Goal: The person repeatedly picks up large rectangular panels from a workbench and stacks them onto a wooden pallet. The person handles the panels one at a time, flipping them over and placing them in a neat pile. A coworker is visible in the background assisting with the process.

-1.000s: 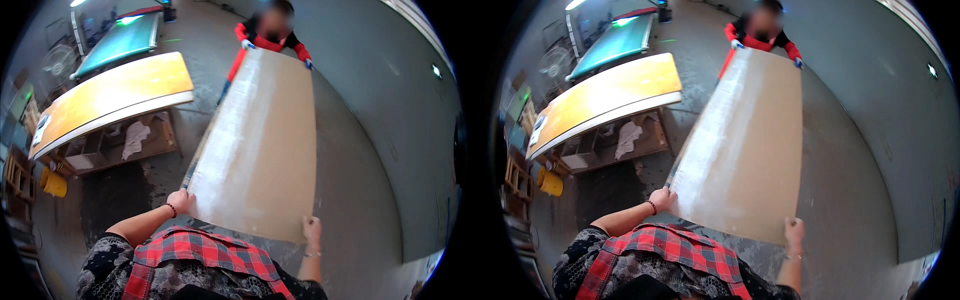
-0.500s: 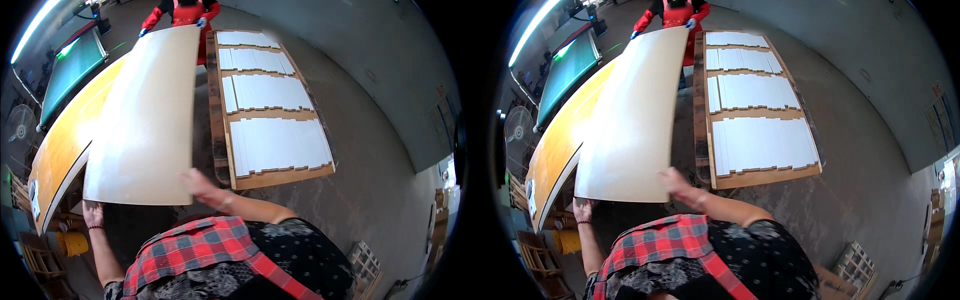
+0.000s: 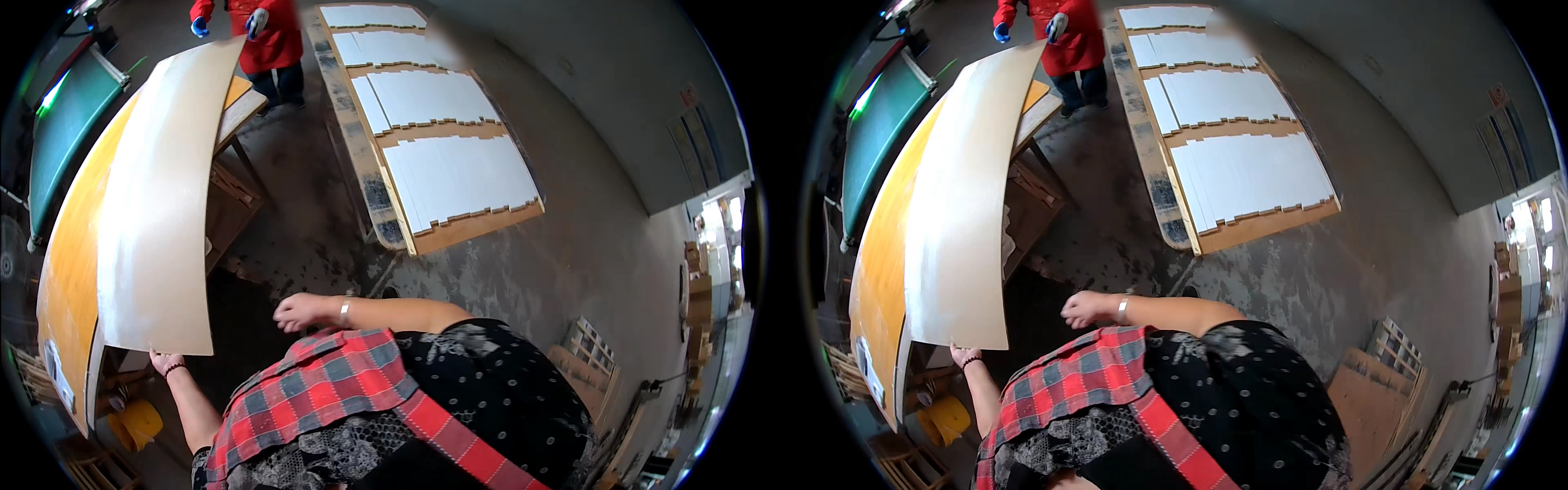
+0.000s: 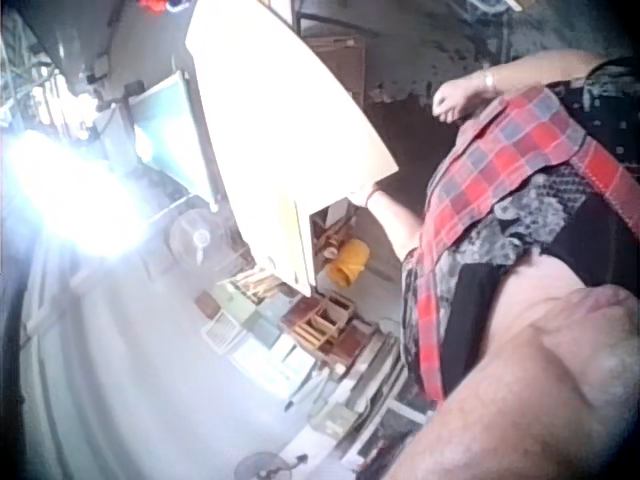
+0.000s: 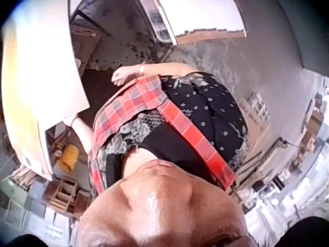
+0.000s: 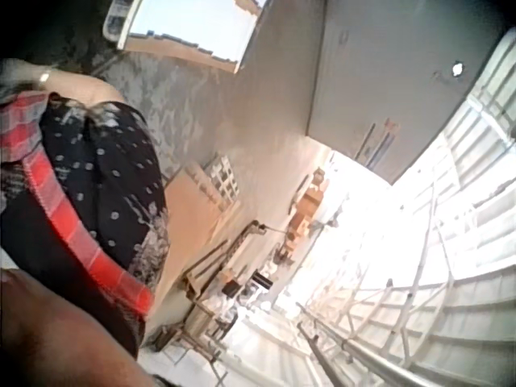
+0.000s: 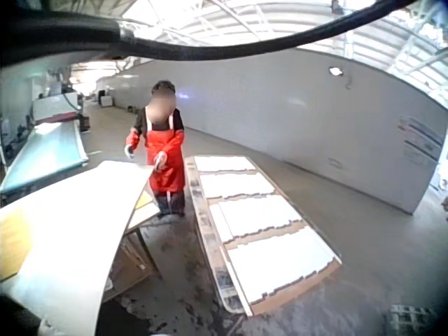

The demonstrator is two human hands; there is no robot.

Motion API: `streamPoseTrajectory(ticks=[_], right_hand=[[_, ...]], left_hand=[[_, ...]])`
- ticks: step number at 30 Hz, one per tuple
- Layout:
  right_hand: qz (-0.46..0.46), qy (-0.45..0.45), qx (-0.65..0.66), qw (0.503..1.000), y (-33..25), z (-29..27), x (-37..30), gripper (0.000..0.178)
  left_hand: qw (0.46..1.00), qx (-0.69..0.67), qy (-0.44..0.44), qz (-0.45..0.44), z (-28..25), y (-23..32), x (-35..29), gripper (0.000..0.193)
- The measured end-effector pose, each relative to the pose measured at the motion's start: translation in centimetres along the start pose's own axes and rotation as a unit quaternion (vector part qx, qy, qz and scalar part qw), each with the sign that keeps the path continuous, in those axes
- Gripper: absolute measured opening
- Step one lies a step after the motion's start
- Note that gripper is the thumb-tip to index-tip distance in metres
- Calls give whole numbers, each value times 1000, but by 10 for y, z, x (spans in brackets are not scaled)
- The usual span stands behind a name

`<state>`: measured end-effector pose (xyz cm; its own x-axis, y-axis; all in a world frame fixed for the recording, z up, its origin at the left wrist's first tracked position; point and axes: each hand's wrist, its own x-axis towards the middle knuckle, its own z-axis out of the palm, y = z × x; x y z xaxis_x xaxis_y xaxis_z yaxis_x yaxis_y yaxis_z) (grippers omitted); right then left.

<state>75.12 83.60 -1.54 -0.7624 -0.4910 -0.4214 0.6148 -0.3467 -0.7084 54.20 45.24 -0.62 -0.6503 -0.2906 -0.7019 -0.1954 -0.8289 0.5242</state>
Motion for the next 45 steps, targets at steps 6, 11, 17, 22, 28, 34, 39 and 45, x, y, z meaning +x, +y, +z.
streamPoseTrajectory(ticks=[6, 11, 17, 22, 28, 34, 39, 45], right_hand=[[-109, 379, -172, 903, 9, -67, -173, 27], [-155, 658, -272, 684, -10, -138, -371, 31], [-96, 767, -393, 498, -28, -295, -514, 53], [22, 756, -470, 455, -49, -363, -501, 77], [55, 723, -524, 446, -42, -369, -478, 84], [-3, 700, -561, 442, -41, -374, -489, 82], [-29, 642, -581, 499, -42, -376, -514, 83], [-45, 530, -647, 546, -31, -360, -564, 90]], left_hand=[[990, 133, -48, 17, 0, 2, 8, 48], [467, 656, 206, 556, 39, -100, -79, 46], [405, 630, -518, 413, 93, -385, -301, 58], [212, 685, -527, 456, 122, -531, -400, 82], [85, 738, -471, 475, 143, -567, -389, 74], [90, 694, -506, 504, 139, -570, -380, 75], [66, 714, -500, 486, 142, -567, -386, 79], [3, 695, -573, 434, 133, -547, -411, 100]])
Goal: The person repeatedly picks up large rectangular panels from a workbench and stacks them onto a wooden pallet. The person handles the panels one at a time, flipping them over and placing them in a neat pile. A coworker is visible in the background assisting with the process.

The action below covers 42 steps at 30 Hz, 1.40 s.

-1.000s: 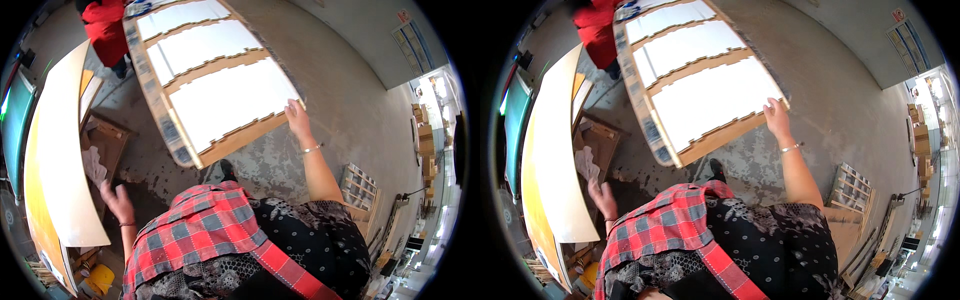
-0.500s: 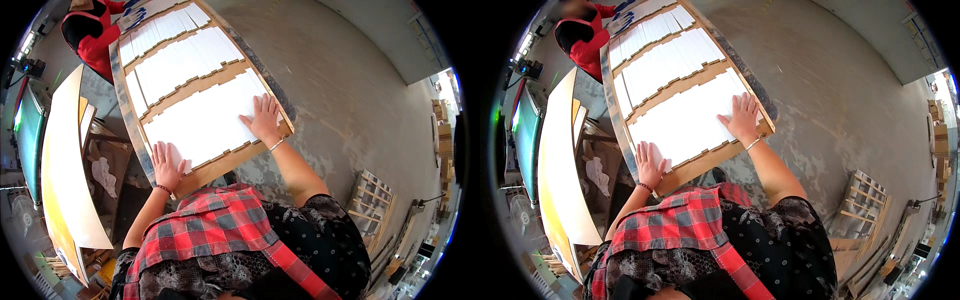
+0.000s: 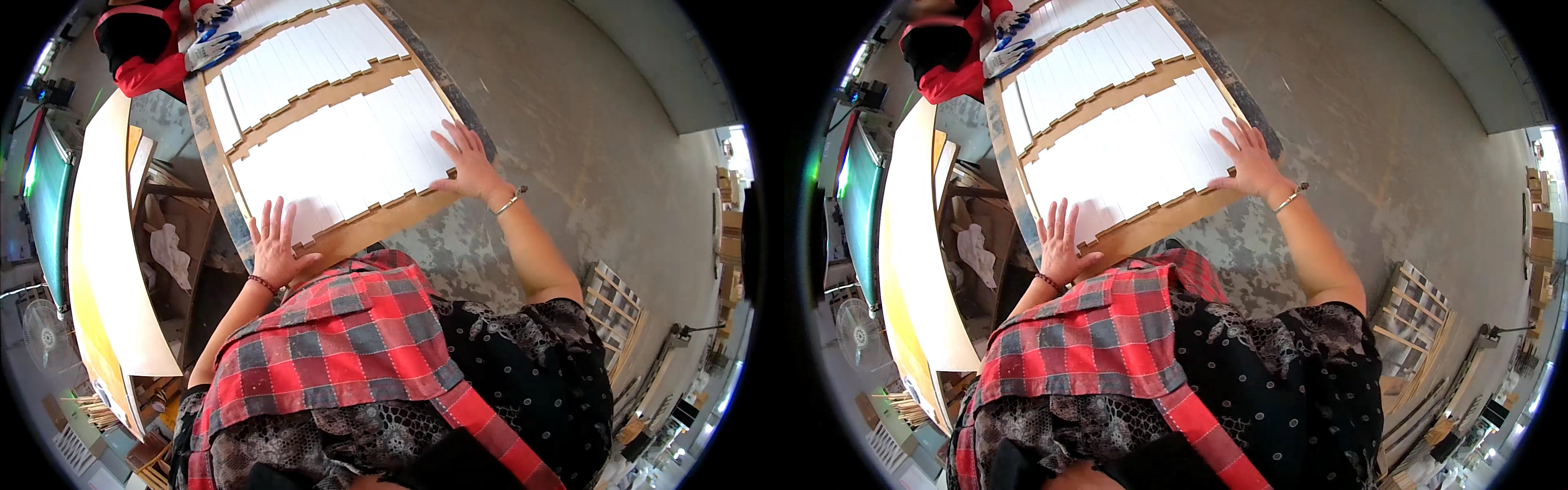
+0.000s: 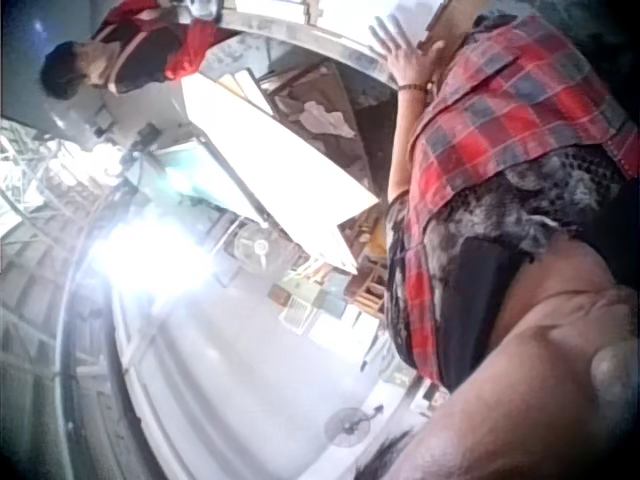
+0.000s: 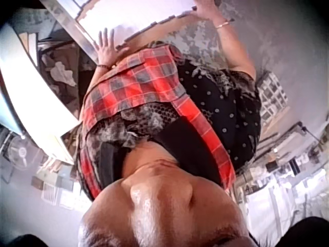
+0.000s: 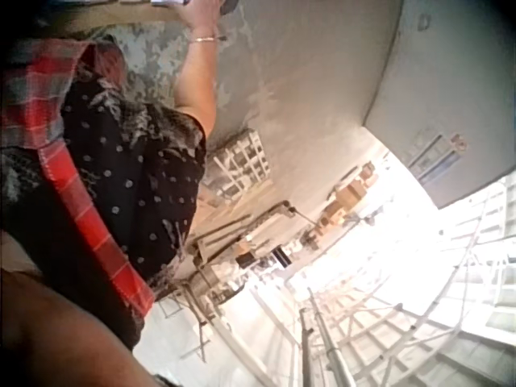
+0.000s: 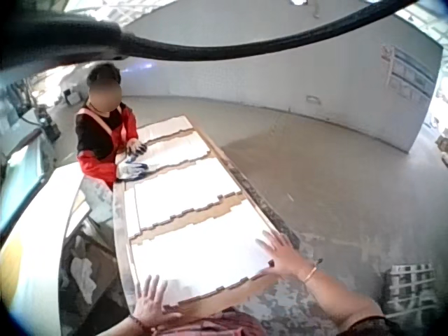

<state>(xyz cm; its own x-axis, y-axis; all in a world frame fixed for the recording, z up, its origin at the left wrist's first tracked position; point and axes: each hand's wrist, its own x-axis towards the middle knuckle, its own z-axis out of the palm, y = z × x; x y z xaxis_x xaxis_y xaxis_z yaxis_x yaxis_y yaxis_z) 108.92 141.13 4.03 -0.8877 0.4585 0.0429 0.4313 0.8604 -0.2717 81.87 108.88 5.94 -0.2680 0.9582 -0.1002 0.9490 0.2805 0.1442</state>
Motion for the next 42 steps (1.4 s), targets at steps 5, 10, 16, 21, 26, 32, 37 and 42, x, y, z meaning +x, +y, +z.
streamPoseTrajectory(ticks=[5, 10, 16, 21, 26, 32, 37, 42], right_hand=[[-64, 48, 16, 997, -1, 14, -15, 91], [-55, 89, 51, 993, 7, 32, -17, 74], [74, 223, 74, 969, -41, 21, -49, 87], [308, 324, 61, 893, -135, 54, -178, 74], [582, -95, 26, 807, -240, 109, -364, 57], [452, -11, 168, 876, -285, 94, -397, 42], [437, 253, -101, 857, -219, 52, -398, 45], [489, -30, -47, 871, -190, 72, -435, 41]], left_hand=[[999, 32, 20, 23, 6, -3, 4, 87], [997, 54, 23, 48, 24, -8, 11, 75], [991, 114, 49, 52, 32, -16, 7, 74], [962, 0, 187, 197, 32, -14, -7, 79], [913, -268, 72, 298, 27, 15, -55, 61], [846, -309, -187, 392, 61, 40, -71, 39], [829, -197, -334, 403, 126, 34, -60, 37], [813, -179, -544, 107, 186, 54, -62, 38]])
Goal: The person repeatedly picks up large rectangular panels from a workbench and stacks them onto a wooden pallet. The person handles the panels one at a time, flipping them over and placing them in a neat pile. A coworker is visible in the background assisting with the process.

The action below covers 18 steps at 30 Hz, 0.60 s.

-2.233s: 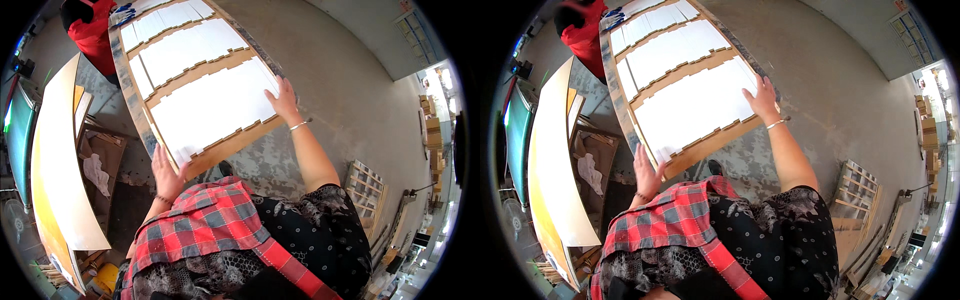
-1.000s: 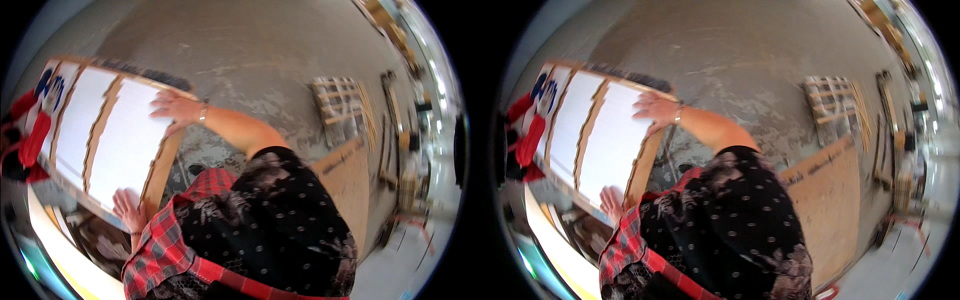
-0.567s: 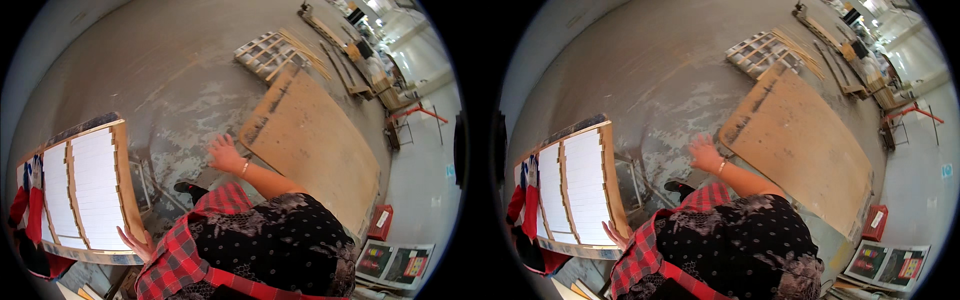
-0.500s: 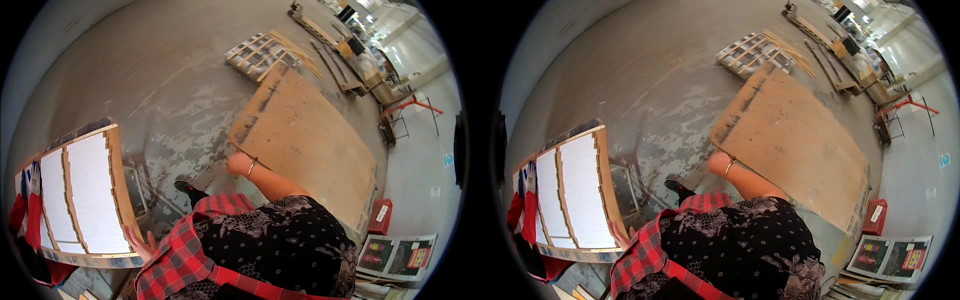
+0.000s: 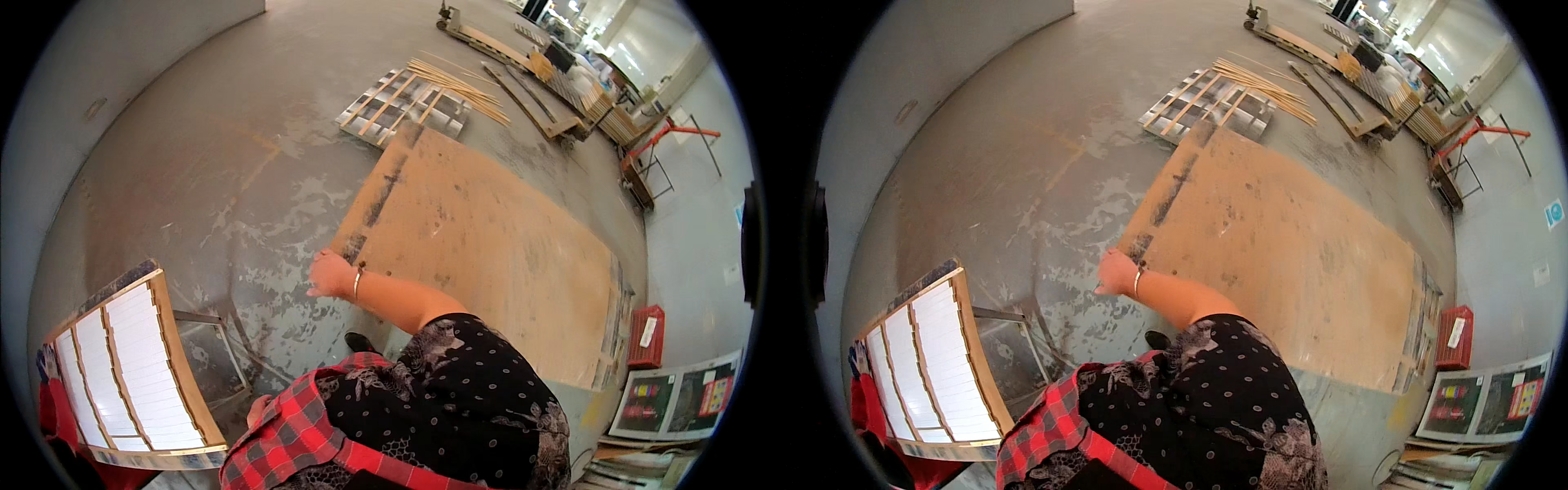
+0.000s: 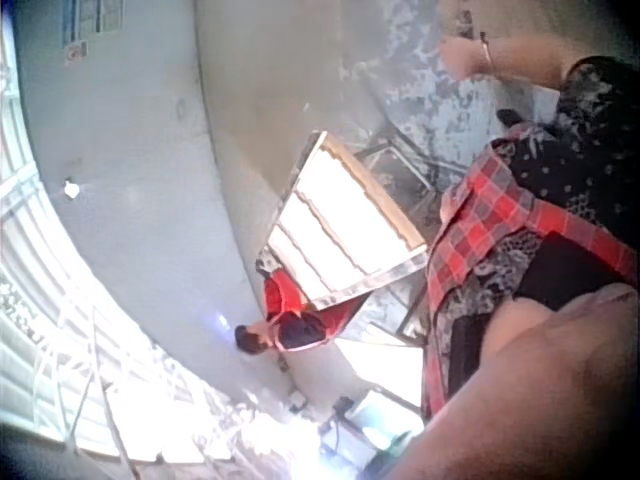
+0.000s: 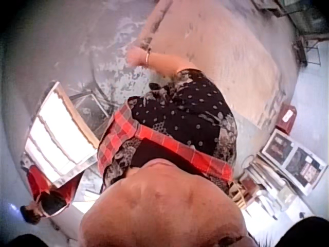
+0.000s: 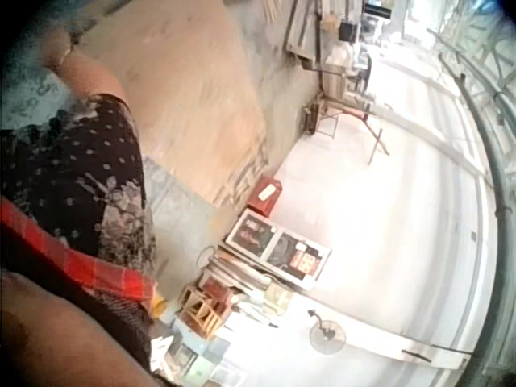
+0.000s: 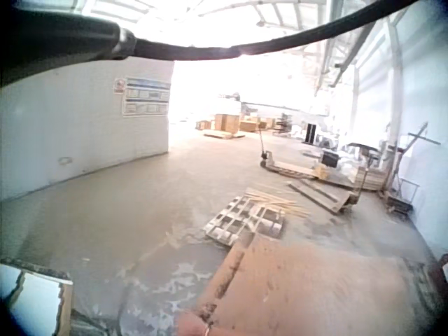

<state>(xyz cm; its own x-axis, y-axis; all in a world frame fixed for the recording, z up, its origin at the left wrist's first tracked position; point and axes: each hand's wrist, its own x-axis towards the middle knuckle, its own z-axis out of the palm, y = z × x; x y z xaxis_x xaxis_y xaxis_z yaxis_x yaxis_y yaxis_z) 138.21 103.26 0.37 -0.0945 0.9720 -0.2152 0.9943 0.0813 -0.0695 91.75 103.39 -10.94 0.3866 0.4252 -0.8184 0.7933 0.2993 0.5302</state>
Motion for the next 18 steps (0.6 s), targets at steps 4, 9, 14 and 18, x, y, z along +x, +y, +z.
streamPoseTrajectory(ticks=[4, 9, 14, 18], right_hand=[[-45, 110, 36, 992, 6, 22, -15, 38], [-65, 93, 44, 993, 9, 23, -54, 36], [-59, 117, 98, 987, 12, 23, -94, 33], [-63, 124, 98, 985, 10, 27, -115, 30]], left_hand=[[982, -16, 176, 69, 39, 4, -8, 37], [972, -4, 221, 76, 72, 31, -28, 37], [970, 12, 227, 83, 80, 57, -29, 36], [965, 26, 241, 104, 65, 72, -30, 36]])
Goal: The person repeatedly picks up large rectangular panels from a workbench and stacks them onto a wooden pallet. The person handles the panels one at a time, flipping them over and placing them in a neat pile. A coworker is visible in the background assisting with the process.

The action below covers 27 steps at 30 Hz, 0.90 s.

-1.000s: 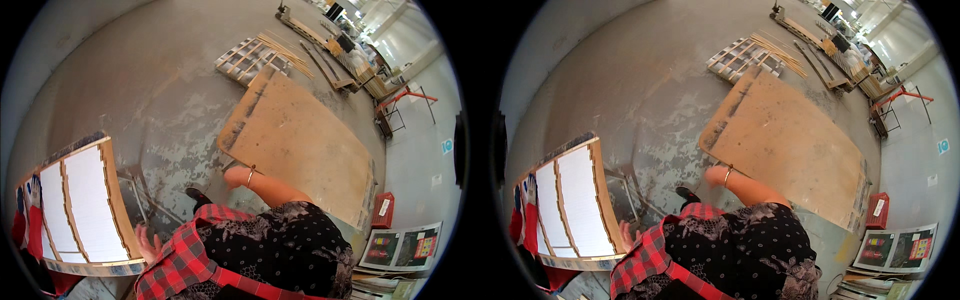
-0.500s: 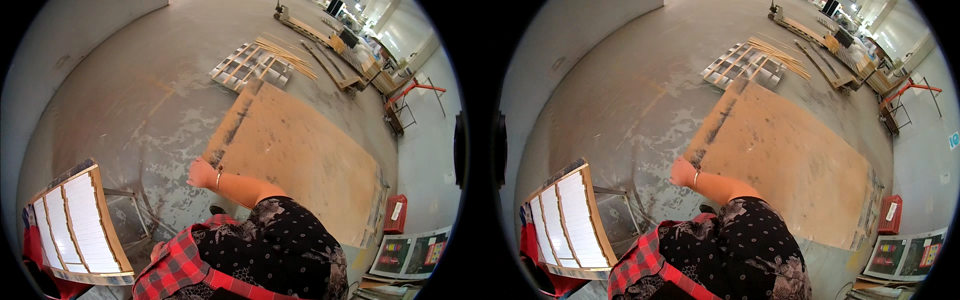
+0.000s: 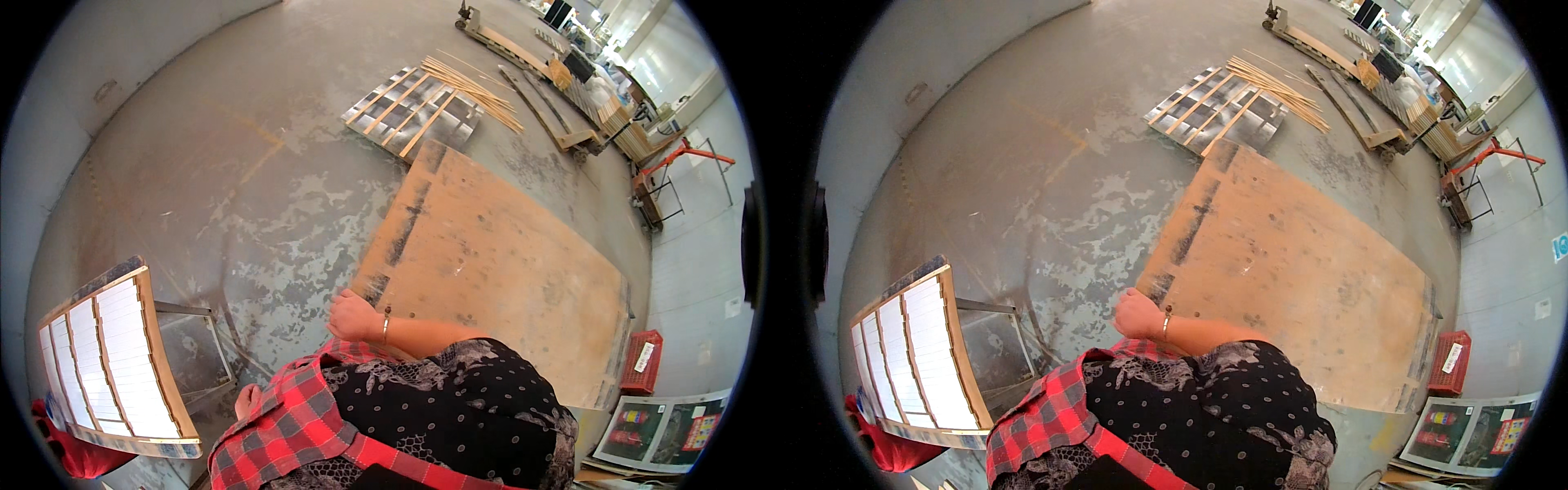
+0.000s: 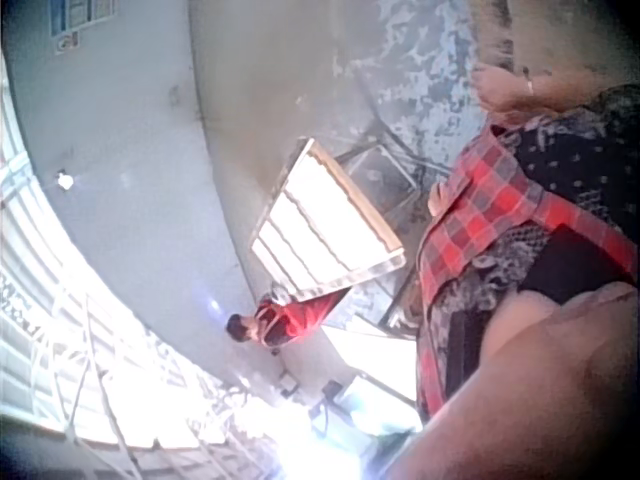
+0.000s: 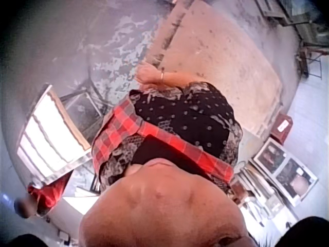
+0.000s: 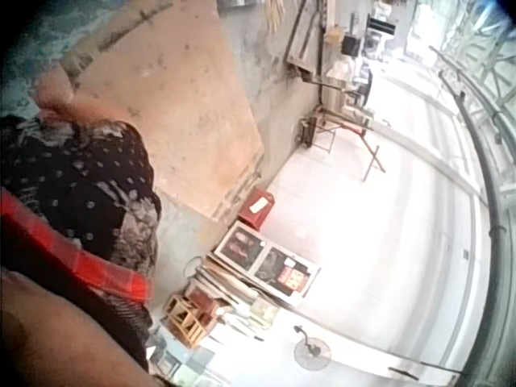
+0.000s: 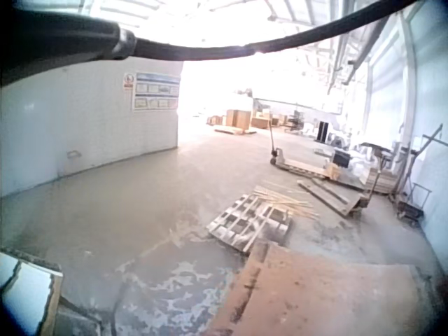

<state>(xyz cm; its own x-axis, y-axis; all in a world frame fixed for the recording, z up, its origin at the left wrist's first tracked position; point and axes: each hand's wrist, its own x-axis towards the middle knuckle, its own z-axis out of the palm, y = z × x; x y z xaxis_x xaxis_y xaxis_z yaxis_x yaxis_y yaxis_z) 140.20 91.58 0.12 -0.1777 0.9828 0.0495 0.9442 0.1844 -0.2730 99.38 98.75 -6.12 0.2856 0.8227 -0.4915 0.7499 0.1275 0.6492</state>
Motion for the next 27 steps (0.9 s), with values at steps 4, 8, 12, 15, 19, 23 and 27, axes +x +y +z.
streamPoseTrajectory(ticks=[4, 8, 12, 15, 19, 23, 27], right_hand=[[7, -1, 7, 1000, 1, 5, -17, 30], [19, 4, 5, 1000, 1, 7, -33, 29], [21, 1, -6, 1000, -2, 3, -43, 29], [12, 10, -31, 999, -4, 0, -45, 30], [24, 18, -36, 999, -2, -3, -45, 31], [60, -12, -31, 998, -4, -4, -43, 33], [125, 30, 75, 989, 0, -4, -28, 24]], left_hand=[[1000, 4, 15, 8, -10, 2, 3, 36], [1000, 21, 5, -3, -16, -18, -1, 35], [999, 45, -26, -8, -28, -49, 12, 34], [996, 62, -57, -2, -36, -62, 37, 33], [989, 98, -96, 46, -37, -46, 86, 33], [966, 129, -127, 185, -34, -1, 144, 33], [913, 240, -261, 203, -32, 66, 239, 35]])
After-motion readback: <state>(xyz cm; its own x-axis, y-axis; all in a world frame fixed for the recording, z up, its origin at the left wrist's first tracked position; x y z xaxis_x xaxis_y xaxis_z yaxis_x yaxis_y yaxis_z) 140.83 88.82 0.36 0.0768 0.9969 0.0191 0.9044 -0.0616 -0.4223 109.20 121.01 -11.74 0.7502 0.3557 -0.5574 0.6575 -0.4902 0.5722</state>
